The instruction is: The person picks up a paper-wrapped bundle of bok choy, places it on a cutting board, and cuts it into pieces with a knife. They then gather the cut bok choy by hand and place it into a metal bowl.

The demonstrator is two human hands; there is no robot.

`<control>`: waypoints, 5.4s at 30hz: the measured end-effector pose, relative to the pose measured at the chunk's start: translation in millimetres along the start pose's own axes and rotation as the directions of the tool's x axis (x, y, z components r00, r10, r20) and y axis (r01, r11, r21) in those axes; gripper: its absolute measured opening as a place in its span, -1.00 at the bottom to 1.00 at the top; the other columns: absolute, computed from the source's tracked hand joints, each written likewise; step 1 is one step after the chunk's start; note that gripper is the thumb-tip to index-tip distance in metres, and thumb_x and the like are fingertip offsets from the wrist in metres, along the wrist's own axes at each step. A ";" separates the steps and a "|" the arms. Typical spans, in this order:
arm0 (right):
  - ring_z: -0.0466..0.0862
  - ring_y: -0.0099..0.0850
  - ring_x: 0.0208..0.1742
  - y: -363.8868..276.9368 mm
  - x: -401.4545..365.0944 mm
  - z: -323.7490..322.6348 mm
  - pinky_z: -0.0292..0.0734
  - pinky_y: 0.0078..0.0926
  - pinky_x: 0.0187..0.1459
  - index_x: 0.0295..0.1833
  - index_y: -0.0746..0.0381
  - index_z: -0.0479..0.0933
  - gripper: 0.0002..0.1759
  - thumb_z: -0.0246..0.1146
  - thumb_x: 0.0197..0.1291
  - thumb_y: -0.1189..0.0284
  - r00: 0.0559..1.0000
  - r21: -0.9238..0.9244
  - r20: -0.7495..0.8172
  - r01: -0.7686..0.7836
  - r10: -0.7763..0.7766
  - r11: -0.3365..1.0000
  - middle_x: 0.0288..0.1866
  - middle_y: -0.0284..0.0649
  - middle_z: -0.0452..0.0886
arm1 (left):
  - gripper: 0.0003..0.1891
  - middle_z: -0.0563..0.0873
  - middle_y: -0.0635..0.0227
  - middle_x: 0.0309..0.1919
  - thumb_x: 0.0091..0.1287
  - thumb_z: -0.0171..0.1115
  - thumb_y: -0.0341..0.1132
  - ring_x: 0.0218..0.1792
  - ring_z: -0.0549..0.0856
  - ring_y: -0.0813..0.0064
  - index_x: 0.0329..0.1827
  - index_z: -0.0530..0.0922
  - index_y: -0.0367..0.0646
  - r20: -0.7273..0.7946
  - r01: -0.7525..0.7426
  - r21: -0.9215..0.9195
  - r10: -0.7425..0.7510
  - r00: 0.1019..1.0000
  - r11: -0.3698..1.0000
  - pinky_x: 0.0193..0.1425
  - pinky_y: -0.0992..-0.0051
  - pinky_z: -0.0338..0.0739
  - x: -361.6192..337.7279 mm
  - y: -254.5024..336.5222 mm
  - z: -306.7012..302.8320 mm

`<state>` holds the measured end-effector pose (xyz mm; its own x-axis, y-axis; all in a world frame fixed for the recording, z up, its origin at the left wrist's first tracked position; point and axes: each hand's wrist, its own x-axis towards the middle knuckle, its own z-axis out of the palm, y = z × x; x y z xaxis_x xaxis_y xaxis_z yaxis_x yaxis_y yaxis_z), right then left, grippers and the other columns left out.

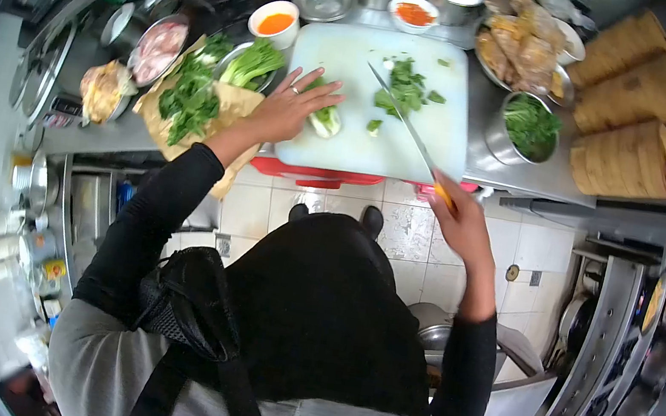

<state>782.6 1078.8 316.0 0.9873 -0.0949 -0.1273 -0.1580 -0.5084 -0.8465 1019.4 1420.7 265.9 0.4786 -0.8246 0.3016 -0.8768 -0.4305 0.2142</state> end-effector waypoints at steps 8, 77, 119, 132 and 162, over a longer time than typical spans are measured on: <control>0.72 -0.02 -0.03 26.7 128.9 57.5 0.65 -0.08 0.03 0.26 0.12 0.65 -0.59 0.32 0.30 0.35 0.948 -0.642 -0.143 0.129 -0.283 0.756 -0.09 -0.04 0.71 | -0.49 0.74 0.25 -0.05 0.07 0.38 -0.44 0.08 0.68 0.13 0.17 0.68 0.00 0.410 -0.024 -0.084 0.057 0.910 0.996 0.29 0.18 0.48 38.1 -23.4 -11.5; 0.52 -0.64 -0.27 -1.4 36.6 60.4 0.50 -0.61 -0.17 0.15 0.35 0.65 -0.75 0.31 0.50 0.43 0.918 -0.007 -0.397 -0.013 0.009 1.000 -0.17 -0.33 0.71 | -0.72 0.86 0.15 -0.13 0.31 0.33 -0.22 -0.14 0.83 0.18 0.01 0.79 -0.11 0.139 0.726 -0.558 -0.817 0.559 0.402 0.02 0.28 0.67 -138.0 -228.9 -142.7; 0.66 -0.60 -0.29 -28.4 38.0 109.2 0.53 -0.58 -0.25 0.07 0.36 0.68 -0.80 0.32 0.47 0.47 0.984 -0.092 -0.177 0.016 -0.032 0.996 -0.27 -0.26 0.76 | -0.60 0.73 0.04 0.16 0.49 0.07 -0.33 0.05 0.81 0.14 0.32 0.53 -0.28 -0.003 0.807 0.339 -0.857 0.516 0.484 0.06 0.17 0.72 -77.3 -258.0 -41.9; 0.69 -0.25 -0.19 3.9 44.9 68.8 0.58 -0.35 -0.10 -0.01 0.35 0.68 -0.82 0.35 0.36 0.49 0.927 -0.280 -0.359 0.000 -0.105 0.960 -0.20 -0.09 0.72 | -0.40 0.70 0.37 -0.08 0.16 0.45 -0.48 -0.14 0.69 0.52 0.31 0.49 -0.07 -0.036 0.374 -0.835 -0.719 0.695 0.403 -0.03 0.45 0.62 -41.8 -170.5 -223.9; 0.67 -0.05 -0.34 -46.1 68.3 56.4 0.56 -0.14 -0.21 0.22 0.23 0.52 -0.62 0.07 0.64 0.16 0.985 -0.155 0.151 0.112 -0.088 0.982 -0.34 0.02 0.64 | -0.73 0.66 0.28 0.03 0.11 0.36 -0.53 0.13 0.66 0.19 -0.10 0.75 -0.13 -0.165 0.357 -0.528 -0.506 0.847 0.771 0.14 0.39 0.61 -53.8 5.3 -32.4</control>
<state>858.2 1144.0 317.2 0.9883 0.0810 -0.1290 -0.0472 -0.6422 -0.7651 990.5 1474.7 281.0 0.8563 -0.4199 0.3006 -0.4800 -0.4326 0.7632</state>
